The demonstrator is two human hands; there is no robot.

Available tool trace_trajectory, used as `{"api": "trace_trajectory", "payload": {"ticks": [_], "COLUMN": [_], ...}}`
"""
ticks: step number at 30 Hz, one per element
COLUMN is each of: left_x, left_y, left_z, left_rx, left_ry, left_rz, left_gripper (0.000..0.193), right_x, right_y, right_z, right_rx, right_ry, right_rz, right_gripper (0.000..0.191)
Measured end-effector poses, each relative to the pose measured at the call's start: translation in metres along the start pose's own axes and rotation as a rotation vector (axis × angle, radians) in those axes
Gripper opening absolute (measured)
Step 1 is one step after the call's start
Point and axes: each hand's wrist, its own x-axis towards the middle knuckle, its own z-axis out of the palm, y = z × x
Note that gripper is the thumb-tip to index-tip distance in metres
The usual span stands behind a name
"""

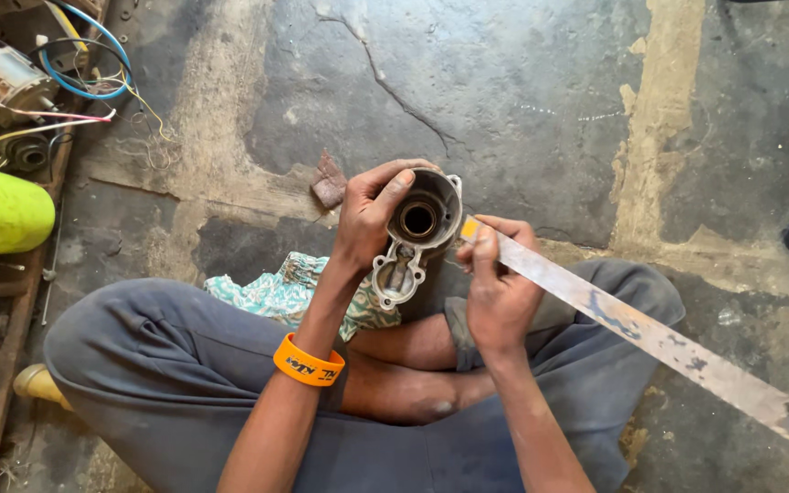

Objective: The person sits cross-legged on the floor and uses a metal file to smooth the inner surface of a cylindrical metal part. They repeatedly rotate the part and file different sections of the interior.

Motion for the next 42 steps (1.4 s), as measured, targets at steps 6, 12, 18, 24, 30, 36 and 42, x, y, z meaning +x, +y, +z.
{"api": "trace_trajectory", "payload": {"ticks": [6,12,18,24,30,36,42], "left_x": [-0.001,0.000,0.000,0.000,-0.001,0.001,-0.001], "left_y": [0.000,-0.002,-0.002,-0.002,-0.004,-0.006,-0.004], "left_z": [0.001,0.001,-0.001,-0.001,-0.002,-0.002,-0.004], "left_rx": [-0.002,-0.029,0.005,0.054,0.025,0.003,0.011], "left_ry": [0.007,0.010,-0.005,0.027,0.010,0.026,-0.046], "left_rz": [-0.012,-0.015,0.025,0.045,0.030,0.015,0.014], "left_gripper": [0.032,0.031,0.032,0.032,0.032,0.033,0.033], "right_x": [-0.011,-0.009,-0.002,-0.005,0.006,-0.004,-0.007], "right_y": [-0.006,-0.010,0.000,-0.005,0.004,0.011,-0.002], "right_z": [0.012,0.005,0.004,0.006,-0.003,0.009,0.007], "right_rx": [-0.080,-0.005,-0.028,0.020,0.094,-0.015,0.124], "right_ry": [0.000,0.026,0.012,-0.053,-0.016,-0.003,-0.012], "right_rz": [-0.091,-0.083,-0.011,-0.040,0.054,0.016,-0.005], "right_gripper": [0.013,0.013,0.013,0.014,0.014,0.014,0.015]}}
